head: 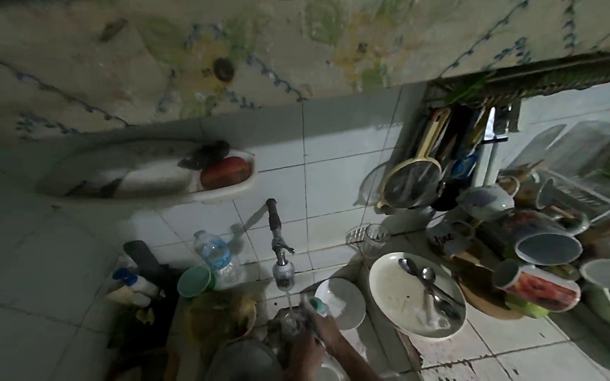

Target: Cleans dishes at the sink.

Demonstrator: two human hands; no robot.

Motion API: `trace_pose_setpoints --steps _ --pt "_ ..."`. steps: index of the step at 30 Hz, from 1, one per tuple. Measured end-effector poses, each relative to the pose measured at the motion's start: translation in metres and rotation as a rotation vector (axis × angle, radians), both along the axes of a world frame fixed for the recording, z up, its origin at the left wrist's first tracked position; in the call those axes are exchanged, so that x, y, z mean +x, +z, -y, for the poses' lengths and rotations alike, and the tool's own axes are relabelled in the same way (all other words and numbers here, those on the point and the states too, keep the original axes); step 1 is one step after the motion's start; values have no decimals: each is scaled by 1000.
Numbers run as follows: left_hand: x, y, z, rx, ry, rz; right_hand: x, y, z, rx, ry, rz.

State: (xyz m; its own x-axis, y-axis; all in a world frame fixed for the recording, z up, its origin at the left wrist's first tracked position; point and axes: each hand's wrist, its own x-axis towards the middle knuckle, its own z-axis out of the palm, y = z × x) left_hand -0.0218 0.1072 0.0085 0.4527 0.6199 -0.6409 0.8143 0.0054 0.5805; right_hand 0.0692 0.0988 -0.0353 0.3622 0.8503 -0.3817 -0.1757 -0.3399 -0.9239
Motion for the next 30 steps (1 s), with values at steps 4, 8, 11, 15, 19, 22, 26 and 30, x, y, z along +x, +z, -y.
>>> trace_pose_setpoints --steps 4,8,11,15,19,22,26,30 --pt "-14 -36 12 -212 219 245 9 -20 14 -11 12 432" --pt "-13 -29 29 -109 155 227 14 -32 12 -226 -150 219" --pt "-2 -20 38 -8 121 124 5 -35 14 -125 -150 154" --pt "-8 -17 43 -24 12 104 27 -37 27 -103 19 593" --pt "0 -19 43 -69 137 146 19 -18 17 -214 -51 262" --pt "-2 -15 44 -57 94 183 22 -31 24 47 -20 396" --pt "-9 -23 44 -143 60 220 32 -39 30 67 -39 747" --pt "1 -25 46 -206 223 306 17 -9 27 -164 -53 315"
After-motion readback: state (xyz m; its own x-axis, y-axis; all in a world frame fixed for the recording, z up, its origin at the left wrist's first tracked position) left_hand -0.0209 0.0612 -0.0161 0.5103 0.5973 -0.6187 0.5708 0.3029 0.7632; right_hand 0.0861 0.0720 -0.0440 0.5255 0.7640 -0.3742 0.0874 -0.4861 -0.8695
